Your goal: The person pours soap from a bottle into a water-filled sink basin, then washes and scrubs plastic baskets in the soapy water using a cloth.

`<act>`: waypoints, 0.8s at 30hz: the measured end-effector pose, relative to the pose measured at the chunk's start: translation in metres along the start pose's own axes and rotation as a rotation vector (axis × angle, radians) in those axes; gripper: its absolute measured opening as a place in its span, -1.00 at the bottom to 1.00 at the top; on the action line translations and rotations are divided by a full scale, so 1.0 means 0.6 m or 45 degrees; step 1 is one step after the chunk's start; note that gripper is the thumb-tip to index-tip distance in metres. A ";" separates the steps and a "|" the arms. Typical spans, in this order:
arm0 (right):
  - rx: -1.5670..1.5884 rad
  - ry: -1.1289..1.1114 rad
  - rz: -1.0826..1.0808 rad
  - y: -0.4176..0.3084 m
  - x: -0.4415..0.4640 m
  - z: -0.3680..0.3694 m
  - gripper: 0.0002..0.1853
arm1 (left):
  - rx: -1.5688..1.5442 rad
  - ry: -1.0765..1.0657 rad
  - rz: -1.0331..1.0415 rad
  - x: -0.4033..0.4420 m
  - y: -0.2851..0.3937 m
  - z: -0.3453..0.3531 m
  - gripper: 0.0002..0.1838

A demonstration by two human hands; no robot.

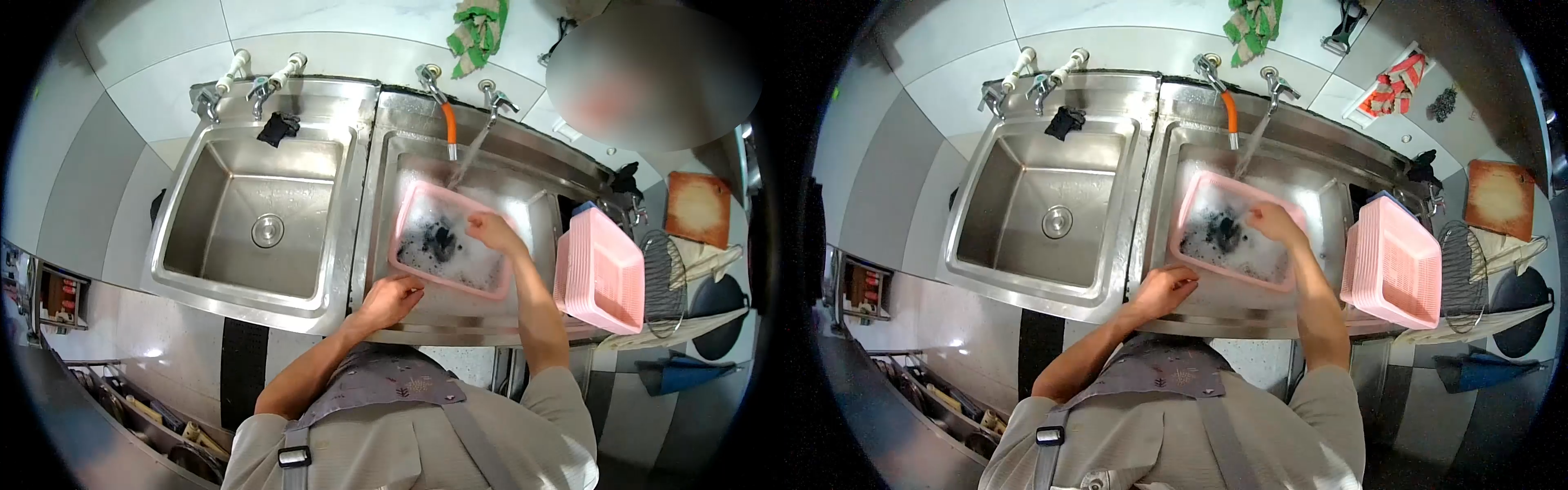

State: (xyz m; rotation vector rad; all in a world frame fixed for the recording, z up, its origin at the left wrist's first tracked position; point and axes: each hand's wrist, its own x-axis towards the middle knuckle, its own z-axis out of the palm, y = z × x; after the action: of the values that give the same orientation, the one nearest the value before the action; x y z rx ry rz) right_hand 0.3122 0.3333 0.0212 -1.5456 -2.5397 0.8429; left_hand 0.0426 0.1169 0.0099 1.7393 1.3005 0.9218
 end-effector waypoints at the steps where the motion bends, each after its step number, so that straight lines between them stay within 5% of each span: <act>1: 0.034 0.050 0.049 0.001 -0.020 0.014 -0.72 | -0.021 0.047 0.036 0.001 -0.003 -0.018 -0.81; 4: 0.230 0.139 0.175 0.030 -0.061 0.083 -0.57 | -0.024 0.152 0.031 0.010 0.009 -0.132 -0.82; 8: 0.340 0.110 0.234 0.000 -0.107 0.118 -0.64 | 0.051 0.385 0.010 0.013 -0.046 -0.253 -0.80; 11: 0.471 0.305 0.261 0.020 -0.116 0.154 -0.65 | 0.103 0.655 -0.265 0.022 -0.081 -0.375 -0.80; 13: 0.236 0.393 0.268 -0.042 -0.134 0.099 -0.65 | 0.329 0.830 -0.298 0.032 -0.089 -0.470 -0.76; 16: 0.151 0.564 0.351 -0.047 -0.114 0.008 -0.60 | 0.004 1.058 -0.466 0.073 -0.133 -0.605 -0.68; 19: -0.053 0.900 0.273 -0.060 -0.071 -0.110 -0.56 | 0.571 1.190 -0.307 0.101 -0.222 -0.735 -0.49; 22: -0.158 1.051 0.094 -0.113 -0.010 -0.210 -0.49 | 0.694 1.239 -0.416 0.110 -0.149 -0.743 -0.40; 24: -0.388 1.182 -0.069 -0.109 0.050 -0.245 -0.47 | 1.051 1.338 -0.229 0.114 -0.158 -0.734 -0.41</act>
State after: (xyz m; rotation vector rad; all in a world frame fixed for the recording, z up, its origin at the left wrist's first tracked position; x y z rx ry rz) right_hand 0.2907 0.3975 0.1705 -1.4308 -2.0123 -0.2705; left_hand -0.3704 0.2683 0.1302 1.6393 2.7731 1.3797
